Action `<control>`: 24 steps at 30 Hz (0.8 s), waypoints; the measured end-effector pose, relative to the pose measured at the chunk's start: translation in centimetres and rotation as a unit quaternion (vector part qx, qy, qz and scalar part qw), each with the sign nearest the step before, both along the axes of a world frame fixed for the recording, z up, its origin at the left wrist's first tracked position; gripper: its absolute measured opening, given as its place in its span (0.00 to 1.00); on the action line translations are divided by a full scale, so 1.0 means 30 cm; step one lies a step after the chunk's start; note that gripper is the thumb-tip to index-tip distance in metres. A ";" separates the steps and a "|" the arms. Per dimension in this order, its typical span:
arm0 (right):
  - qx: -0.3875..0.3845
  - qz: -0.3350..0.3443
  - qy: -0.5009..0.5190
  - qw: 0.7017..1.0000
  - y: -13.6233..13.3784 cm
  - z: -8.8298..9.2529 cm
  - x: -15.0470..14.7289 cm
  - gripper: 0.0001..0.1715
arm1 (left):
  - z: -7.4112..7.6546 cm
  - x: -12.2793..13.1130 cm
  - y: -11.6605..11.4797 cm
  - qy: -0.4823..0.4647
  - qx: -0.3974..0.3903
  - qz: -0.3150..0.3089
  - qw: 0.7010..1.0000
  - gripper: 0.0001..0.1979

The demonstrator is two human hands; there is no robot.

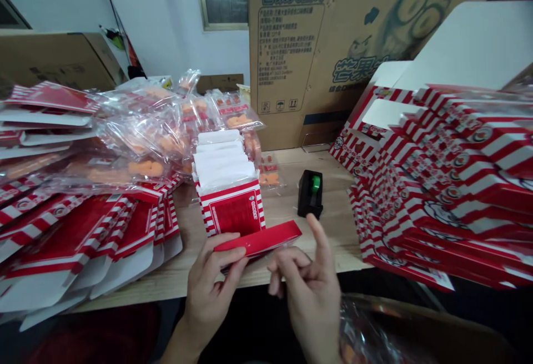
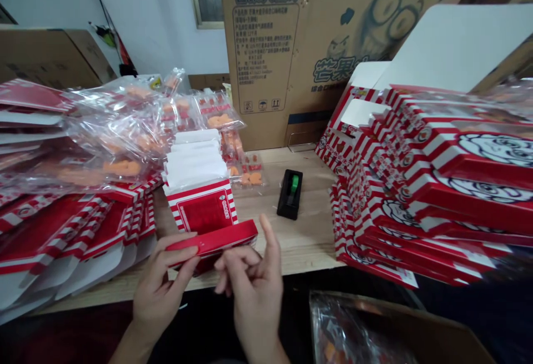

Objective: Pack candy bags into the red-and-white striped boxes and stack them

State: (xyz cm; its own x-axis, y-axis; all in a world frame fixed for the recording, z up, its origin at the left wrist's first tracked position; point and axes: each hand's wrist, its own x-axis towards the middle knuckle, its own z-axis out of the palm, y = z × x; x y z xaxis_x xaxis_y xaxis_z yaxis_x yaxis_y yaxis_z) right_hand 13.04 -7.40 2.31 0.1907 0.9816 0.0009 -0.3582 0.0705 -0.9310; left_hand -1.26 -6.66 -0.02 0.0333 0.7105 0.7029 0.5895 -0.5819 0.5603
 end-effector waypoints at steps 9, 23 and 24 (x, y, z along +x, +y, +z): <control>-0.045 0.020 -0.017 0.999 0.028 -0.003 -0.021 0.48 | 0.157 -0.060 0.010 0.256 -0.131 -0.126 0.949 0.21; 0.007 0.025 -0.292 0.956 0.086 -0.290 0.126 0.25 | 0.100 -0.070 0.080 0.111 -0.182 -0.062 0.975 0.21; 0.022 0.028 -0.311 0.950 0.093 -0.305 0.140 0.24 | 0.097 -0.068 0.081 0.077 -0.194 -0.059 0.976 0.20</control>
